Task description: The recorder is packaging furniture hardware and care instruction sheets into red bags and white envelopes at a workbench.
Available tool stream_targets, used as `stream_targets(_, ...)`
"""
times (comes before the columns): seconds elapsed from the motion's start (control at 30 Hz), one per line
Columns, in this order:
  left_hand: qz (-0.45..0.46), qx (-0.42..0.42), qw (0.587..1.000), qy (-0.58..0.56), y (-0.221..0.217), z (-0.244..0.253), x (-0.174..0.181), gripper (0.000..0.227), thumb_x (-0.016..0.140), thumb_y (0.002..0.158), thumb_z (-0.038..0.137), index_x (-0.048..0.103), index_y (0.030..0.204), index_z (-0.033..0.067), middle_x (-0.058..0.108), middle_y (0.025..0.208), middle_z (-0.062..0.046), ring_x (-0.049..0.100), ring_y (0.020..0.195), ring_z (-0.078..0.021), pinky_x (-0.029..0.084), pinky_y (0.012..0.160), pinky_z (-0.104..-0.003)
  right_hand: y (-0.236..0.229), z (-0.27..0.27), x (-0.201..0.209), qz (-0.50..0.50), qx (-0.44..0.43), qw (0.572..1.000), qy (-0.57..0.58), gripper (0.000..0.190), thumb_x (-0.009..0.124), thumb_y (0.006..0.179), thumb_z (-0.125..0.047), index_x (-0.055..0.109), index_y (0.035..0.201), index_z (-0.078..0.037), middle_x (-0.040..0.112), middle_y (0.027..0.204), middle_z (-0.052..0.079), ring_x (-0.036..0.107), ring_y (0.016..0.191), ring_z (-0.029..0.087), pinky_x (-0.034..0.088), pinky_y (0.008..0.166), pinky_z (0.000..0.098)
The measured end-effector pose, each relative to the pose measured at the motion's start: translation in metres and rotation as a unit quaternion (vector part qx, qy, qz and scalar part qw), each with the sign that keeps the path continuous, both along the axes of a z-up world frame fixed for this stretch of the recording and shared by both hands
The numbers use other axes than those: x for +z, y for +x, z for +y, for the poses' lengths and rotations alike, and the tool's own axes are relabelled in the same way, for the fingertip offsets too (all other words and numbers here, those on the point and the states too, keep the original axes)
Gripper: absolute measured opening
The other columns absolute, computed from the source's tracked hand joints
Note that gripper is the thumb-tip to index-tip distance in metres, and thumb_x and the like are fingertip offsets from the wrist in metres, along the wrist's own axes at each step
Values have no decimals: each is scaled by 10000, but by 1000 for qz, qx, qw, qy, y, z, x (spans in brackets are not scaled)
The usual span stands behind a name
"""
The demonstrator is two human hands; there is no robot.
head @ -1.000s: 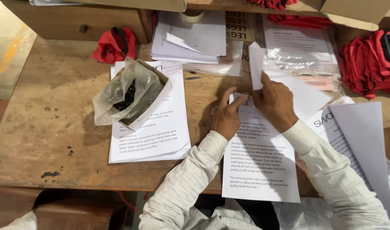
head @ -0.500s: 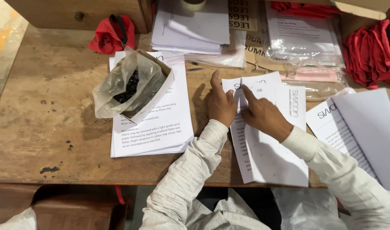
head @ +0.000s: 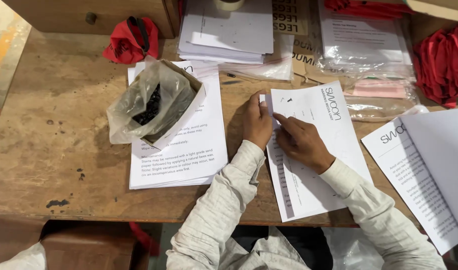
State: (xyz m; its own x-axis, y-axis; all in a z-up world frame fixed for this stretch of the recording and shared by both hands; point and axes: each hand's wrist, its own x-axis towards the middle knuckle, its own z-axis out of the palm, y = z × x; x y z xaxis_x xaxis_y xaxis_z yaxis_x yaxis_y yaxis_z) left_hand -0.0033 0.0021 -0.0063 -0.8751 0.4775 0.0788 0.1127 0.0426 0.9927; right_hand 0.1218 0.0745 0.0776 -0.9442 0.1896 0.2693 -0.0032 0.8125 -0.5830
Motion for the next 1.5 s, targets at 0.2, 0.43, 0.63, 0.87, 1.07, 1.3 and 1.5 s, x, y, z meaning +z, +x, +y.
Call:
stream_targets(0.2, -41, -1, 998, 42, 3, -5, 14, 337, 427, 1067, 123, 548, 1362, 12, 673, 1272, -201, 671, 1164, -303, 512, 1003, -371, -1, 1, -10, 42, 29, 999, 10, 503, 731, 822, 15, 635, 1316, 5, 599, 756, 82, 593, 582, 198, 499, 542, 345)
stream_targets(0.43, -95, -4, 992, 78, 4, -5, 12, 340, 392, 1098, 113, 560, 1380, 24, 611, 1383, -173, 570, 1298, -255, 439, 1099, -343, -3, -3, -13, 35, 46, 998, -11, 466, 757, 784, 11, 650, 1238, 19, 602, 756, 82, 612, 590, 209, 514, 532, 339)
stream_targets(0.63, -121, -9, 987, 104, 6, -6, 20, 371, 382, 1074, 79, 559, 1398, 36, 600, 1418, -160, 565, 1305, -244, 431, 1115, -335, -6, -2, -14, 30, 27, 999, -37, 437, 765, 802, -14, 659, 1225, 9, 581, 746, 83, 587, 578, 204, 491, 529, 343)
stream_targets(0.87, -84, -10, 992, 90, 6, -9, 25, 406, 404, 1038, 43, 555, 1415, 44, 588, 1454, -156, 542, 1359, -243, 403, 1157, -346, -9, 1, -13, 24, 20, 997, -65, 403, 756, 821, -28, 673, 1214, 6, 571, 722, 75, 575, 564, 195, 476, 520, 335)
stream_targets(1.07, -110, -16, 989, 95, 7, -11, 45, 360, 403, 1092, 112, 578, 1401, 55, 616, 1429, -133, 550, 1346, -229, 395, 1159, -346, -14, 1, -21, 31, 13, 997, -75, 379, 749, 819, -25, 679, 1189, 16, 579, 740, 80, 581, 584, 194, 481, 537, 336)
stream_targets(1.3, -60, -12, 994, 87, 4, -10, 32, 321, 412, 1097, 117, 597, 1350, 50, 674, 1325, -124, 630, 1200, -203, 479, 1058, -330, -3, 18, -10, 104, -14, 992, -70, 217, 704, 963, -95, 664, 1137, 28, 668, 1034, 155, 670, 889, 272, 551, 777, 368)
stream_targets(1.5, -25, 16, 998, 62, 7, -8, 36, 288, 405, 1111, 111, 565, 1347, 74, 687, 1275, -128, 666, 1150, -194, 509, 1014, -323, 32, 72, -20, 20, -221, 970, 101, 605, 706, 1010, -233, 465, 1454, 99, 533, 1356, 313, 480, 1277, 435, 398, 1081, 537)
